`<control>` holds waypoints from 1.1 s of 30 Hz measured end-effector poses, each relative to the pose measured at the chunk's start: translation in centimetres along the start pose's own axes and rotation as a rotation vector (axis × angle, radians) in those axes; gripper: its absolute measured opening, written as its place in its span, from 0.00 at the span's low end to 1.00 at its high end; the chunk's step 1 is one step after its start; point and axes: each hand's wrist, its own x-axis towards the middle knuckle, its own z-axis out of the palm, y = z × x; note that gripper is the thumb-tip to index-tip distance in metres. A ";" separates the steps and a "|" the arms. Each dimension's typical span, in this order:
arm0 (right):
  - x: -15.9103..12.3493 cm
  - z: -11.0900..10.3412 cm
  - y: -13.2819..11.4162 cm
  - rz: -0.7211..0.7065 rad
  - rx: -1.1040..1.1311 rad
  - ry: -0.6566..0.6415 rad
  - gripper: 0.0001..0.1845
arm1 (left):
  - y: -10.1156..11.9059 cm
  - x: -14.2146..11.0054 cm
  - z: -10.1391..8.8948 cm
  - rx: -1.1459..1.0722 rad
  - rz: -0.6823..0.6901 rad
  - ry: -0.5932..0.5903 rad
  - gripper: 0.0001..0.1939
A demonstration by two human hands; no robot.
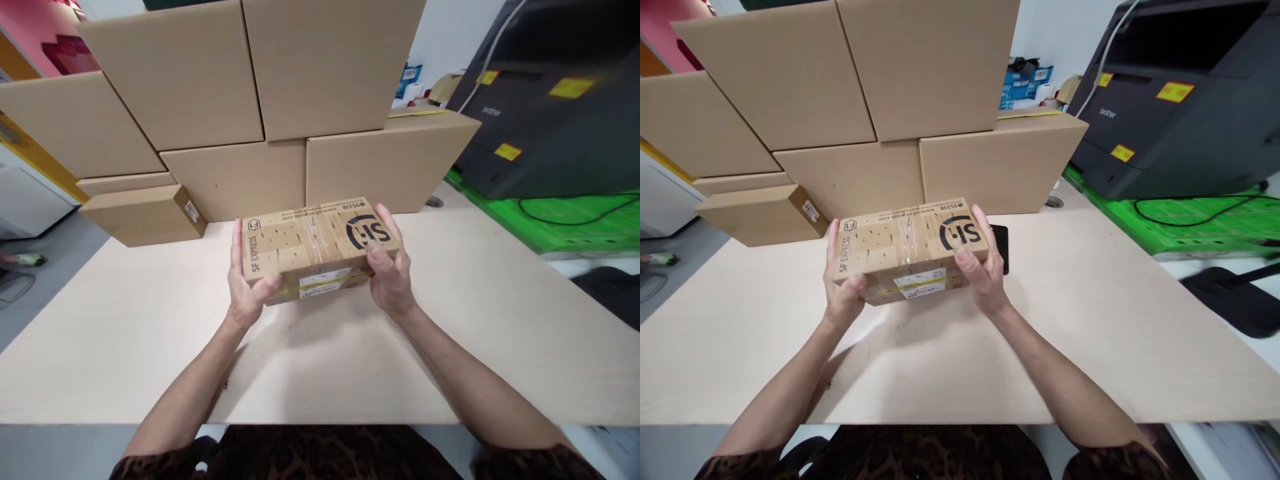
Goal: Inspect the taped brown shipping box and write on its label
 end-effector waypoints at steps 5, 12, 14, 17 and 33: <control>0.8 -0.7 -0.2 0.074 0.047 -0.271 0.65 | 0.9 1.6 -0.5 -0.192 -0.185 0.037 0.50; -0.4 0.2 -0.7 -0.023 -0.087 -0.234 0.65 | 1.1 1.8 -0.8 0.057 -0.160 0.081 0.35; -0.9 0.4 -0.6 -0.076 -0.171 -0.225 0.65 | 1.4 1.5 -0.7 0.289 0.005 0.062 0.26; -1.7 0.6 -0.6 -0.125 -0.281 -0.263 0.65 | 2.0 0.9 -0.4 0.603 0.245 -0.093 0.23; -3.6 1.2 -0.5 -0.434 -0.500 -0.298 0.55 | 7.7 -2.3 4.7 0.753 0.862 -0.537 0.24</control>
